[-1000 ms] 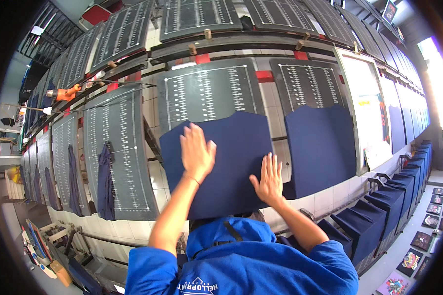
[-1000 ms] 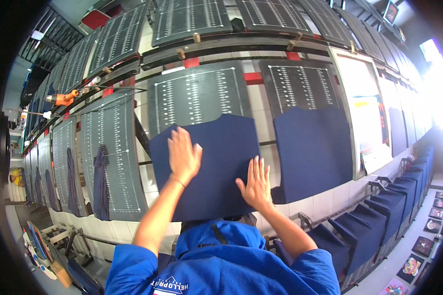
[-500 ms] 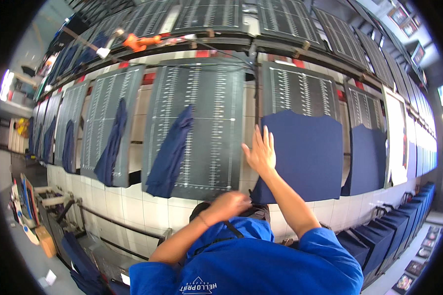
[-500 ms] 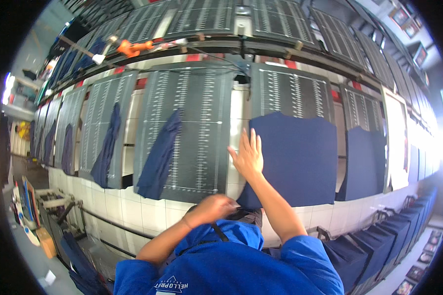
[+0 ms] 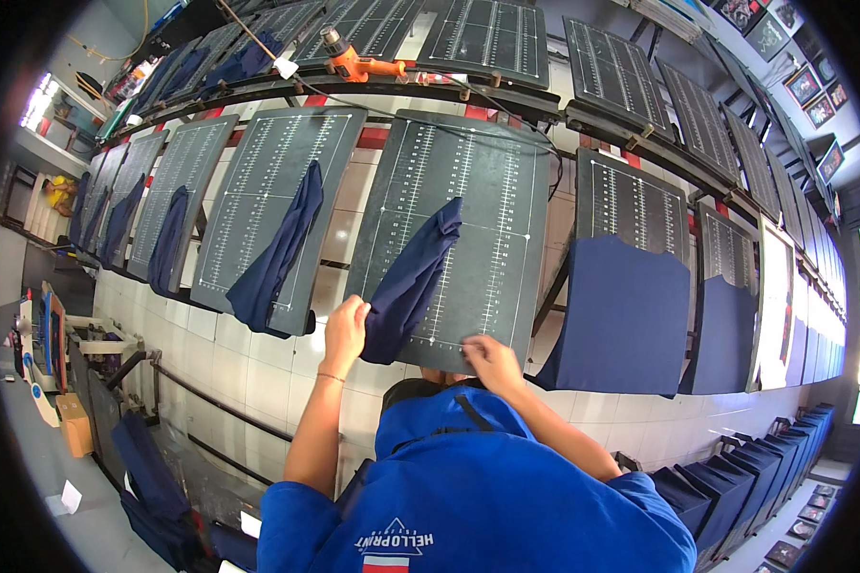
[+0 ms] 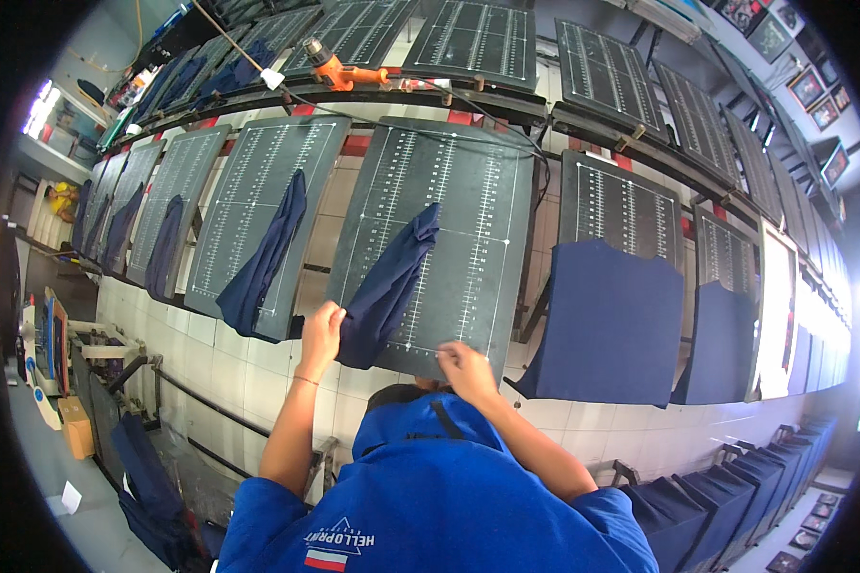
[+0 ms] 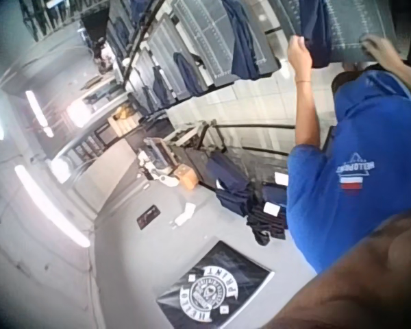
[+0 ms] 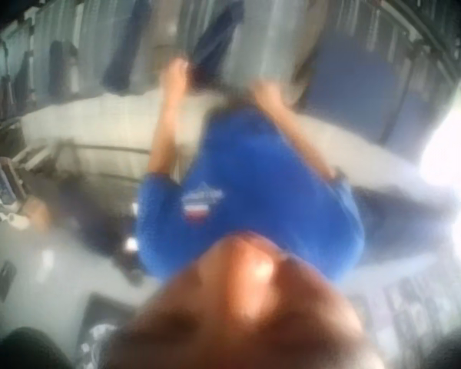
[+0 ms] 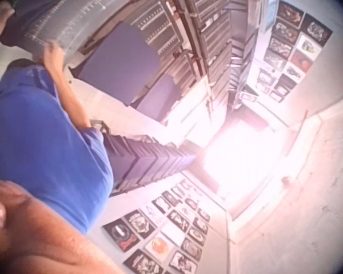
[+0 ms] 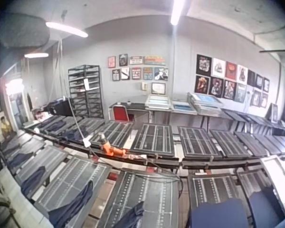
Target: The person places dark navy t-shirts onto flat printing boards, smoothing the fabric by hand to remove wrinkles, and then moves a screen-printing frame between the stations to prepare for the printing process.
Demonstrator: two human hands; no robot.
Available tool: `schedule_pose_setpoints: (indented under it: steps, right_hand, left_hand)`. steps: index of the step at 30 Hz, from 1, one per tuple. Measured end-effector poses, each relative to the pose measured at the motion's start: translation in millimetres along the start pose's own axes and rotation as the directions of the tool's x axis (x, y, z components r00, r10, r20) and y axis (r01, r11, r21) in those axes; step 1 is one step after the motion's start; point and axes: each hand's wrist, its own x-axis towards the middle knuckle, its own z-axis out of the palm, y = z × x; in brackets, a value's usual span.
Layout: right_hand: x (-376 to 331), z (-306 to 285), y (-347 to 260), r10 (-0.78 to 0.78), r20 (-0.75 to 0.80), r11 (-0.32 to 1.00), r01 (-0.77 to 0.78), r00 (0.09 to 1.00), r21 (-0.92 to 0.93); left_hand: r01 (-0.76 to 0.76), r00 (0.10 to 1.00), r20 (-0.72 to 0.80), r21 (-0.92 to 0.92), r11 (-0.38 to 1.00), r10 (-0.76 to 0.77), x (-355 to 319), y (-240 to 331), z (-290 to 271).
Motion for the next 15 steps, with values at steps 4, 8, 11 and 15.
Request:
schedule_pose_setpoints:
  steps: [4,8,11,15]
  right_hand:
    - [52.9,56.2,-56.8,0.224,0.24,0.833,-0.313,0.945,0.457]
    - [95.7,85.4,-46.4,0.274,0.246,0.78,-0.364,0.93,0.51]
    - [101.2,85.2,-43.2,0.256,0.221,0.754,-0.338,0.941,0.564]
    - [88.6,83.3,-31.9,0.128,-0.005,0.67,-0.083,0.992,0.738]
  left_hand:
    - [0.124,0.992,0.061,-0.405,0.906,-0.109,43.8,34.2,-49.3]
    - [0.116,0.992,0.108,-0.652,0.749,-0.06,93.1,53.0,-74.5]
    - [-0.001,0.937,0.346,-0.165,0.986,0.059,74.4,35.9,-58.6]
    - [-0.413,0.845,0.436,0.16,0.897,0.311,14.0,-13.5,-3.9]
